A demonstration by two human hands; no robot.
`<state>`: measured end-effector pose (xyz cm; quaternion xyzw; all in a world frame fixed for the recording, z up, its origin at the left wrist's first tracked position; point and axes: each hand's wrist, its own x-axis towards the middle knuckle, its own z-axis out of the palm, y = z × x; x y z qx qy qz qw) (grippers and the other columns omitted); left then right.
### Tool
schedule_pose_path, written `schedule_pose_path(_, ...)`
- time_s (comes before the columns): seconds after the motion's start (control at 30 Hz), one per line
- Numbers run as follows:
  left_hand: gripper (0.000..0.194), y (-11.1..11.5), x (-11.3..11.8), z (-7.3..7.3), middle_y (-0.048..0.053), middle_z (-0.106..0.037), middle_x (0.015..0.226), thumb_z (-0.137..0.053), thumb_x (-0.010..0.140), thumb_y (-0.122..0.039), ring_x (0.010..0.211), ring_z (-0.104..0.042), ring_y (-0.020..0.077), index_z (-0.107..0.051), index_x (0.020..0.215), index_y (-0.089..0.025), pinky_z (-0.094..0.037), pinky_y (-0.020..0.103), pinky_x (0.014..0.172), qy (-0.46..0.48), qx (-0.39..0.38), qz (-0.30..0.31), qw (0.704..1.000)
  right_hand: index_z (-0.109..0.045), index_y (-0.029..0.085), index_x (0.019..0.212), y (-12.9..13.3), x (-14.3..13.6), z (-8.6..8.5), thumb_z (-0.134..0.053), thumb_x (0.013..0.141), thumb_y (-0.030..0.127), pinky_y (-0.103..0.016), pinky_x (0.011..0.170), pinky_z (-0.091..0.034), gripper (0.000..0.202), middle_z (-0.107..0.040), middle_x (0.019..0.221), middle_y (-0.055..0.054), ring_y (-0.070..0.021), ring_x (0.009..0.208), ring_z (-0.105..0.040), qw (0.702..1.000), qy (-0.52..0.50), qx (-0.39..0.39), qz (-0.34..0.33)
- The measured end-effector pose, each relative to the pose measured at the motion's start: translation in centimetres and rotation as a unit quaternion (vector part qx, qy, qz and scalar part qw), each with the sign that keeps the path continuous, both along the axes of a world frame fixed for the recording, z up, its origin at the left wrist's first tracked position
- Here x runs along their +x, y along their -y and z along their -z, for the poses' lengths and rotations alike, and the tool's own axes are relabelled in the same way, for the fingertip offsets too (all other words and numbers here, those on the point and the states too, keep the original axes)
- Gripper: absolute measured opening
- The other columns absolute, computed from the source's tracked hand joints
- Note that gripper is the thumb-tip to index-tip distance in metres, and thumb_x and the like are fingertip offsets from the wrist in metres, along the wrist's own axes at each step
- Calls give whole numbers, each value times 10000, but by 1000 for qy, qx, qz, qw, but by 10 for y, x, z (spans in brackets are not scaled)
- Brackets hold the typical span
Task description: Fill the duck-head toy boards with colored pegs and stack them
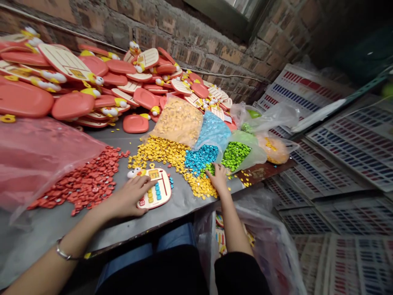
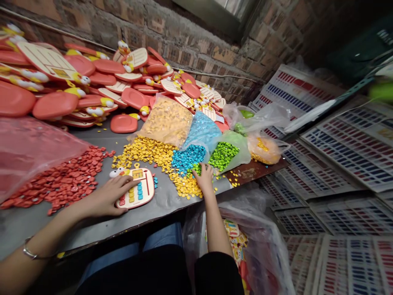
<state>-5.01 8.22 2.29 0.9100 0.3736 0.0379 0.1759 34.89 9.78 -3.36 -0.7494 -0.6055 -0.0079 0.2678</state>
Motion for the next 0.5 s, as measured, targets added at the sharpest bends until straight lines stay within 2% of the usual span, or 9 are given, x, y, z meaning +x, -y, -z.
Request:
schedule_pose_path(0.17,836,1,0,-1,123,-435,1356,-634,657,-323,1321,-345,359,-351,1438,-234,-268,497,1114,-2,1,-4,1000,-599,215,1119,-18,-2,-9,-583,832,395,-473,895,-411,339,-520,1039,-111,-292,994,-503,999,-21,15,-41)
schedule_pose_path(0.3,815,2,0,-4,143,-404,1379,-617,676,-321,1327,-328,352,-350,1436,-198,-277,481,1107,-11,-6,5,1000,-609,185,888,-26,7,-19,-544,829,397,-405,834,-426,229,-579,867,-85,-261,873,-534,990,-115,38,-66)
schedule_pose_path(0.4,815,2,-1,-3,149,-396,1383,-615,682,-322,1326,-329,351,-344,1439,-185,-276,479,1108,-8,-2,9,1000,-582,189,785,-31,16,-26,-533,803,441,-372,771,-431,257,-594,790,-60,-238,780,-545,984,-157,49,-63)
schedule_pose_path(0.5,814,3,-1,-2,144,-400,1382,-624,677,-314,1326,-333,351,-350,1433,-193,-270,479,1114,1,2,7,1000,-573,194,796,-28,14,-34,-508,805,497,-323,660,-428,310,-569,707,-20,-197,658,-522,980,-182,58,-57)
